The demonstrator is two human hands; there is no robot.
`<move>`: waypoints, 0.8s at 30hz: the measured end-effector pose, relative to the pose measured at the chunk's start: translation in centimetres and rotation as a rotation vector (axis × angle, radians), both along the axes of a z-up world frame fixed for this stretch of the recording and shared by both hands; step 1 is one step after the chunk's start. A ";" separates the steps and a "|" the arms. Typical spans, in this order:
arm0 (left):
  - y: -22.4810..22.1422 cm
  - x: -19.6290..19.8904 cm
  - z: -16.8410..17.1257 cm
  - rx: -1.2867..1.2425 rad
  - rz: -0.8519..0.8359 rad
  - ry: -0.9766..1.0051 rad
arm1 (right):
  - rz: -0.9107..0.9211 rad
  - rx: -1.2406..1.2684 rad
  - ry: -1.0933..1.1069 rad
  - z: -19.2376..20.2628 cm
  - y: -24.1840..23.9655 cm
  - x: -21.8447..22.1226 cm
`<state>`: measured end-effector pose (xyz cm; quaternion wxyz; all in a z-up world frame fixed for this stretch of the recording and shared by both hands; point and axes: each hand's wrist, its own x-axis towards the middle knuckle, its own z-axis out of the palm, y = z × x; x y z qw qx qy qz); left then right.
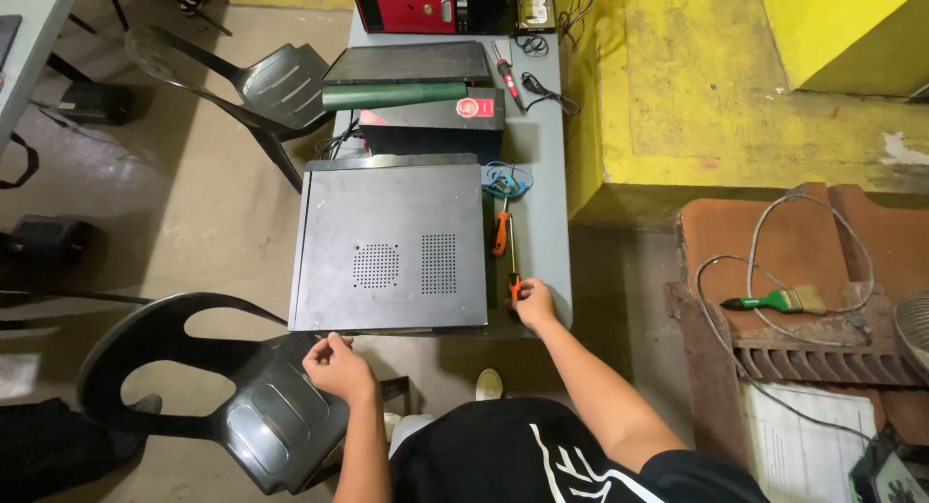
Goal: Removing the side panel of a desktop computer case using a screwdriver to access internal components.
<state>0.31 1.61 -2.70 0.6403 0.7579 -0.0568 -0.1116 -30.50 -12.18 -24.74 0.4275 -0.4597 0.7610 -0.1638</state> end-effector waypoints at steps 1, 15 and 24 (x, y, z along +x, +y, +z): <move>0.2 -0.3 0.0 0.003 0.000 -0.001 | 0.000 0.003 -0.001 1.1 0.2 0.0; 0.7 -6.3 3.0 -0.044 -0.384 -0.224 | 0.008 0.013 -0.260 4.6 1.5 -2.5; -1.4 -9.8 3.7 -0.166 -0.951 -0.486 | -0.025 0.054 -0.996 17.7 7.3 2.3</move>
